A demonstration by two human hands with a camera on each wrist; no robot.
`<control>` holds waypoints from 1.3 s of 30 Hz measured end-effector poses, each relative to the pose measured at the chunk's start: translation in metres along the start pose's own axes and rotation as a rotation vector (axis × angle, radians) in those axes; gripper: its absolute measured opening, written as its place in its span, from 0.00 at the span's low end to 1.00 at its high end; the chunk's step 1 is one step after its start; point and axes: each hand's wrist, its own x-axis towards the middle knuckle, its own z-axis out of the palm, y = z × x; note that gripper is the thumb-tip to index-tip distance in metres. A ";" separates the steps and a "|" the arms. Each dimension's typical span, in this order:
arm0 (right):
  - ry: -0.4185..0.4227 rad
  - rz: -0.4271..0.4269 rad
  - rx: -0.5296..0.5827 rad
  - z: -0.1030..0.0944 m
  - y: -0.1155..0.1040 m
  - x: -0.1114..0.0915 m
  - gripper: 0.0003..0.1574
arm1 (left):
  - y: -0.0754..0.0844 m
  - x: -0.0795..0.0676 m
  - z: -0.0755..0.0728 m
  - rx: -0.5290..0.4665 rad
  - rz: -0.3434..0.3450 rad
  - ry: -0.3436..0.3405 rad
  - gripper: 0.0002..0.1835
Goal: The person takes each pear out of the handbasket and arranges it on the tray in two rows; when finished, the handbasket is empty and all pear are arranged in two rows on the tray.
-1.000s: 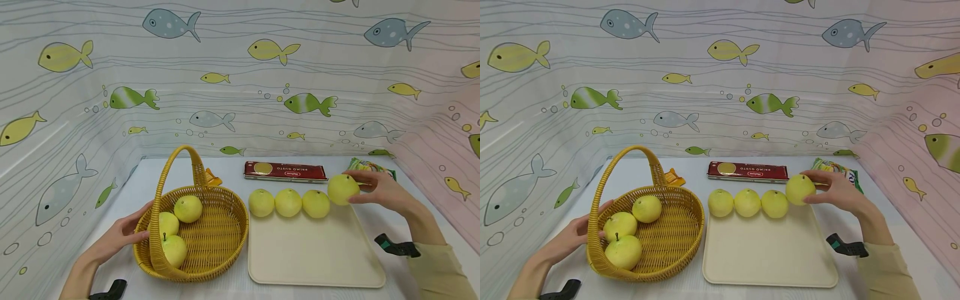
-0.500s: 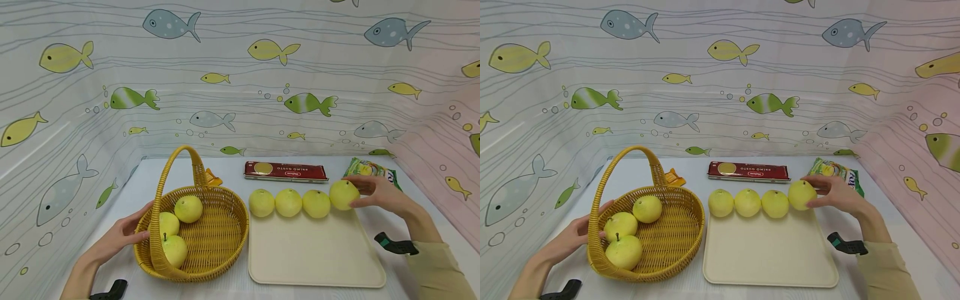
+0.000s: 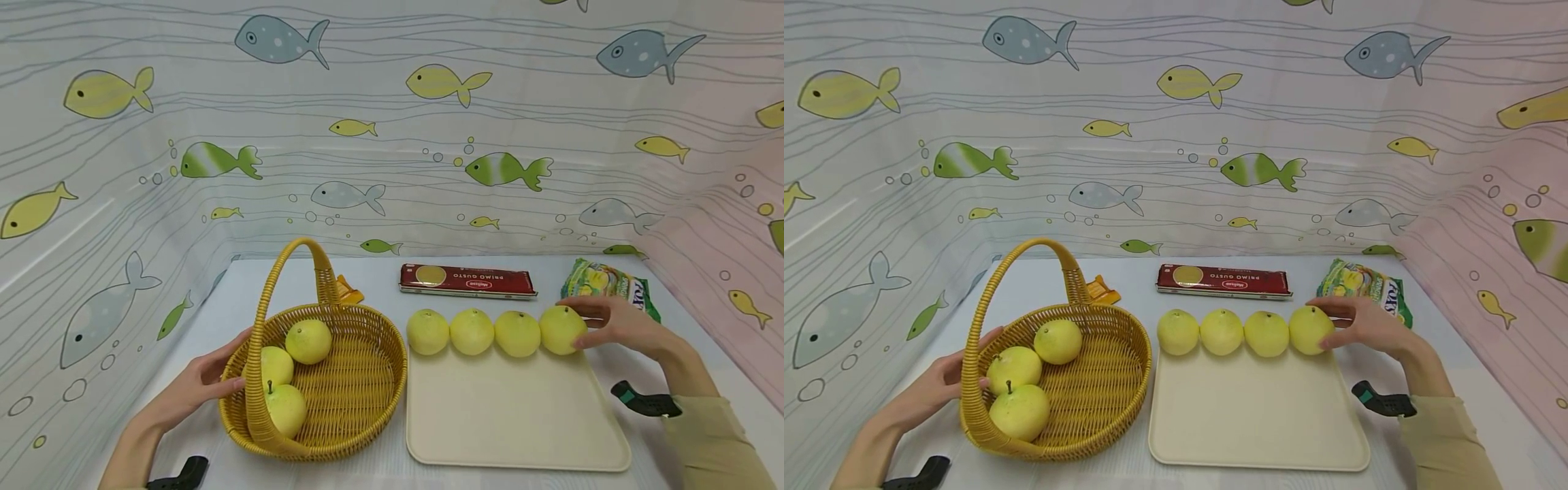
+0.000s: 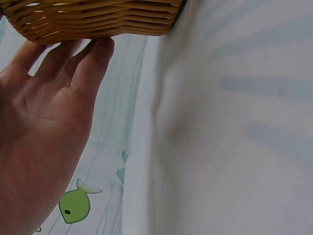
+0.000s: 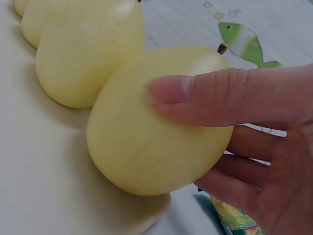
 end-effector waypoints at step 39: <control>-0.102 -0.059 0.136 0.002 0.012 0.000 0.43 | 0.003 -0.001 0.000 0.005 -0.012 0.003 0.39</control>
